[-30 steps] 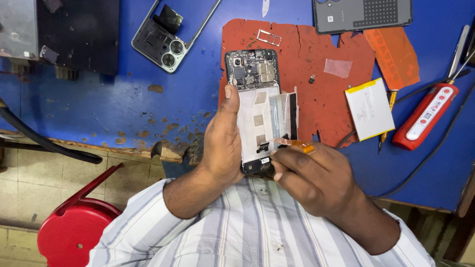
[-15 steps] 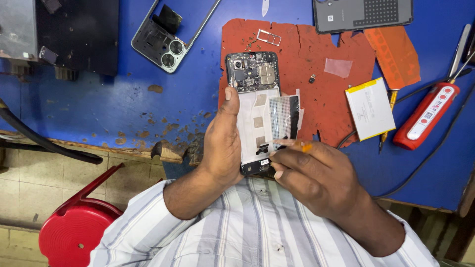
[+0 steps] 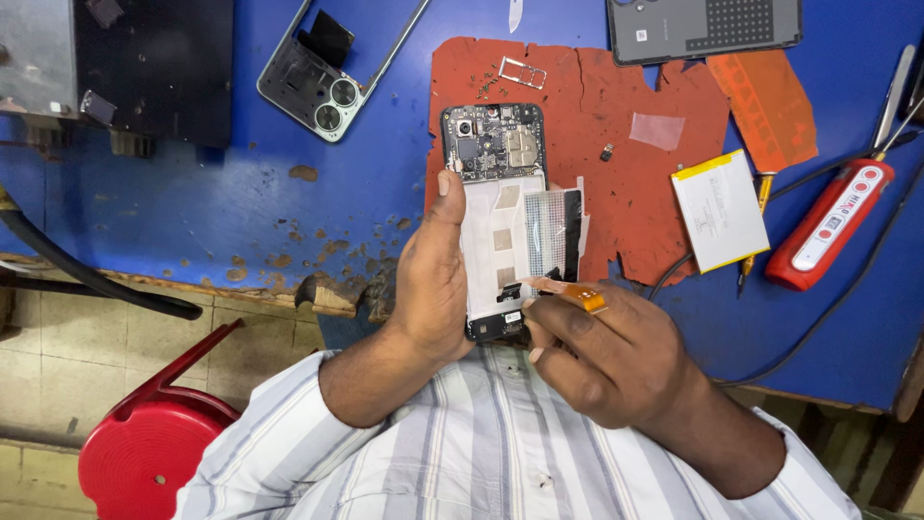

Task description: The person disassembles a smartphone by removing the back cover, detaching the battery connector, and peeling off adhesive tape. They then remove the battery and disconnect a ribbon cable from the motherboard.

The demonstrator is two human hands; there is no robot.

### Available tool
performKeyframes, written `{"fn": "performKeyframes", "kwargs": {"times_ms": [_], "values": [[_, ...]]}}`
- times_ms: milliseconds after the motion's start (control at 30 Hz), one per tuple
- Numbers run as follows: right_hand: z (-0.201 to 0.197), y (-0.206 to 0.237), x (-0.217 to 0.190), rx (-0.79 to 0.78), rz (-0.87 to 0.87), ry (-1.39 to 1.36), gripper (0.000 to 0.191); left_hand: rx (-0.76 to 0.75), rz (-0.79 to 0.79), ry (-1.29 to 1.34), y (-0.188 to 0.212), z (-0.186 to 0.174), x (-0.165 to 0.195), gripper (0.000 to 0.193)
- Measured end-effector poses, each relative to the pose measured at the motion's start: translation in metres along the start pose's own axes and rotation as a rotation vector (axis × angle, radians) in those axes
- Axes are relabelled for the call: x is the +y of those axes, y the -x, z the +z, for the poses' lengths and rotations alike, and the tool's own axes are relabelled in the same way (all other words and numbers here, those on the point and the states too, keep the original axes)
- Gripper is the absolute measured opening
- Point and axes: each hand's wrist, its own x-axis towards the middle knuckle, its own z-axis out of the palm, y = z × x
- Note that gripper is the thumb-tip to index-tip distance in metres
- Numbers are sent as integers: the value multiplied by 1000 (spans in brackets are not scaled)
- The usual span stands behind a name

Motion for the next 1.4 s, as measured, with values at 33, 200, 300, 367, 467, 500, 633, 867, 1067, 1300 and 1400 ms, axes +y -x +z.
{"fn": "performKeyframes", "kwargs": {"times_ms": [33, 200, 300, 367, 467, 500, 633, 867, 1067, 1300, 1400], "values": [[0, 0, 0, 0, -7, 13, 41, -8, 5, -7, 0, 0, 0, 68], [3, 1, 0, 10, -25, 56, 41, -2, 1, -23, -1, -2, 0, 69], [3, 3, 0, 4, -15, 42, 42, -2, 0, -4, -1, -3, -2, 67], [4, 3, 0, 11, -17, 51, 42, 6, 1, -3, -2, -4, -3, 67], [6, 4, 1, 17, -17, 67, 42, 35, -9, -3, -3, -5, -4, 67], [6, 4, 1, 18, -16, 72, 43, 47, -15, -3, -3, -5, -5, 67], [5, 4, 2, 12, -8, 16, 42, 42, -10, -17, -4, -5, -4, 68], [-1, 4, 2, -30, 48, -36, 41, 25, 9, -28, -1, -4, -3, 69], [-2, 2, 0, -22, 76, -54, 40, 5, 34, -64, -1, -3, -3, 70], [-2, 4, 2, -22, 38, -8, 39, 29, 12, -54, -2, -3, -4, 68], [3, 7, 4, -9, -12, 10, 40, -10, 6, -10, -4, -3, -5, 69]]}}
